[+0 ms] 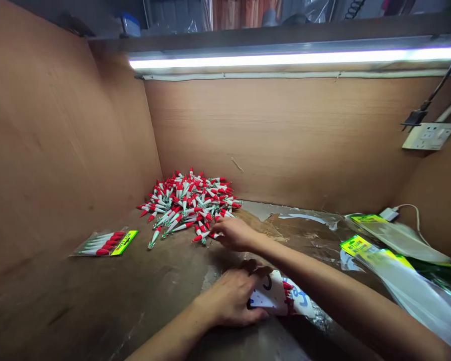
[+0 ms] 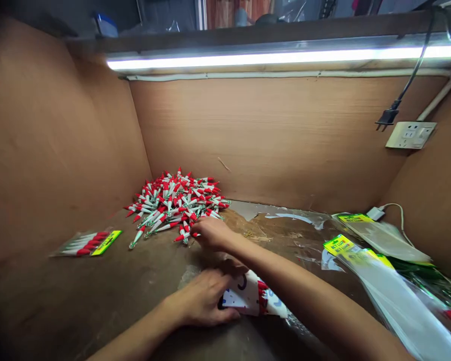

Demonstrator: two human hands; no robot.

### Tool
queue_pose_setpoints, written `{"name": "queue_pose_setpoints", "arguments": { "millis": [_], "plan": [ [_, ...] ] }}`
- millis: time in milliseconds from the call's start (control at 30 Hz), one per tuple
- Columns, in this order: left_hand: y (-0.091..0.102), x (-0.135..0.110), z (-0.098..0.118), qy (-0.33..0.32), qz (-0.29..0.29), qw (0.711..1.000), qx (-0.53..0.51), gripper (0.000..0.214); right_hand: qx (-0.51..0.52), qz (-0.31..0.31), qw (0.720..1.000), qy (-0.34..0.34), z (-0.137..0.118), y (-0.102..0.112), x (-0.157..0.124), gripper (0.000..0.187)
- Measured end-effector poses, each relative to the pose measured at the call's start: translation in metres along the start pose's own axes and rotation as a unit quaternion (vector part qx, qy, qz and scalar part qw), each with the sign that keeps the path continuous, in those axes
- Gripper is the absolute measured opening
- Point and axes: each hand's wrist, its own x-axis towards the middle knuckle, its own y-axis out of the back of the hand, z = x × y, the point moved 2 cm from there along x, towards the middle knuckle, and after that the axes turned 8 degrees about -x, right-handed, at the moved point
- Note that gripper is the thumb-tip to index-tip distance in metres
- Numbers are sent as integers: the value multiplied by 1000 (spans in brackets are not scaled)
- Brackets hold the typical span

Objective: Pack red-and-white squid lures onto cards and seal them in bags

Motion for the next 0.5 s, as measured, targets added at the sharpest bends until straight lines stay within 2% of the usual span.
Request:
{"name": "queue_pose_setpoints", "arguments": {
  "millis": [67, 133, 267, 367, 500],
  "plan": [
    [0, 0, 1, -12, 5, 1000, -1, 82, -44, -6, 998, 53, -20, -16, 29, 28],
    [1, -1, 1, -19, 8, 1000, -3, 78, -74, -14, 993, 86, -34, -29, 47, 26],
    [0, -2, -1, -20, 3, 1000, 6, 72, -126, -20, 988, 84, -41, -39, 65, 13],
    [-1, -2, -1, -22, 4, 999, 25, 67, -128, -3, 989, 69, -29, -32, 64, 17],
    [0, -3, 1, -23, 14, 999, 26, 81, -85, 58, 995, 12, 9, 1, 35, 24]
  ]
}}
